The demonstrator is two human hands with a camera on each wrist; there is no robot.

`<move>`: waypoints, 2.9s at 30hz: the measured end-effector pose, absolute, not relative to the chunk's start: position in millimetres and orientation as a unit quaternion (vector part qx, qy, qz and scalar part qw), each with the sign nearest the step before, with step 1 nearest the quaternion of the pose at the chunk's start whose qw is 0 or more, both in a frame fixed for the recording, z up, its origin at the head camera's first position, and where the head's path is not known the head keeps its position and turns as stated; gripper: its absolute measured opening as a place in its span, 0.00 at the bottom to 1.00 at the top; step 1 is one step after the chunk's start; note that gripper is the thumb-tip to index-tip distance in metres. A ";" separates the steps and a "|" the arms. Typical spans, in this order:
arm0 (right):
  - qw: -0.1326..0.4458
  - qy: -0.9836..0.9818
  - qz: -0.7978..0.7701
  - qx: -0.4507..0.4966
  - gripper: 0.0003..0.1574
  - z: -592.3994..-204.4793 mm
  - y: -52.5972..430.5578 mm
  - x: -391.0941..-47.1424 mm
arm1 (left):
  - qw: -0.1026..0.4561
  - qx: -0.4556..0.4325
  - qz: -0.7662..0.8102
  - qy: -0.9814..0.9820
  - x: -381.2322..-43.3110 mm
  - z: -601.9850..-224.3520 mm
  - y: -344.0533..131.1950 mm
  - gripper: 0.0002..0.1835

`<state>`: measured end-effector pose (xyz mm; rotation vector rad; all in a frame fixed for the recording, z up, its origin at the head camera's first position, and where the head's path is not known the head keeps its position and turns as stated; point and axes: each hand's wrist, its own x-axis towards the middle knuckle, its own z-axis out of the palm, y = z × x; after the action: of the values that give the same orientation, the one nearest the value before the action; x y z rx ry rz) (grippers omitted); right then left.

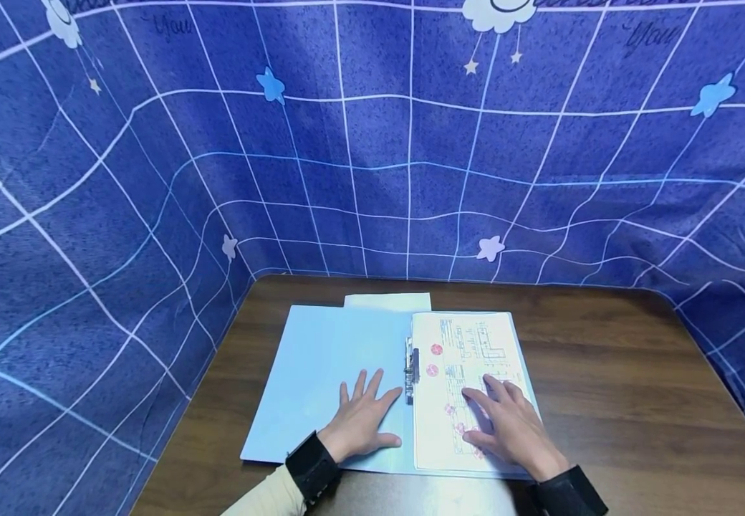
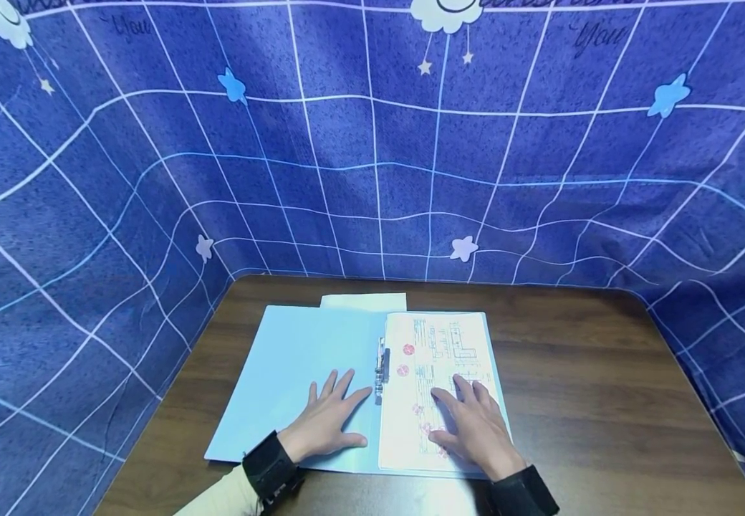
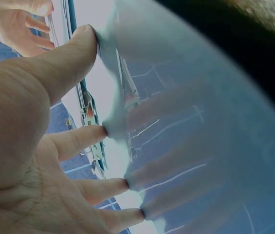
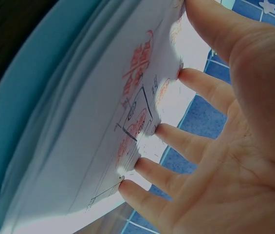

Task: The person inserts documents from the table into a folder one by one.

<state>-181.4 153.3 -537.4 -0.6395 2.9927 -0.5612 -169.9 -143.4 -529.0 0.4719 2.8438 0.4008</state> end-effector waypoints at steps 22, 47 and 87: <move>0.006 0.967 -0.150 -0.205 0.44 -540.0 149.7 -184.1 | 0.113 0.156 0.149 0.970 -170.7 -530.3 -144.7 0.45; 0.009 0.941 -0.239 -0.242 0.36 -493.9 135.2 -238.8 | 0.098 0.168 0.157 0.968 -168.7 -537.9 -154.7 0.46; 0.051 0.966 -0.211 -0.143 0.27 -523.8 32.8 -423.7 | 0.093 0.187 0.142 0.968 -167.5 -537.3 -159.8 0.45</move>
<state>-423.7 32.8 -523.8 -0.4361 2.9389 -0.6413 -167.5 -159.8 -537.3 0.5547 2.8715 0.4212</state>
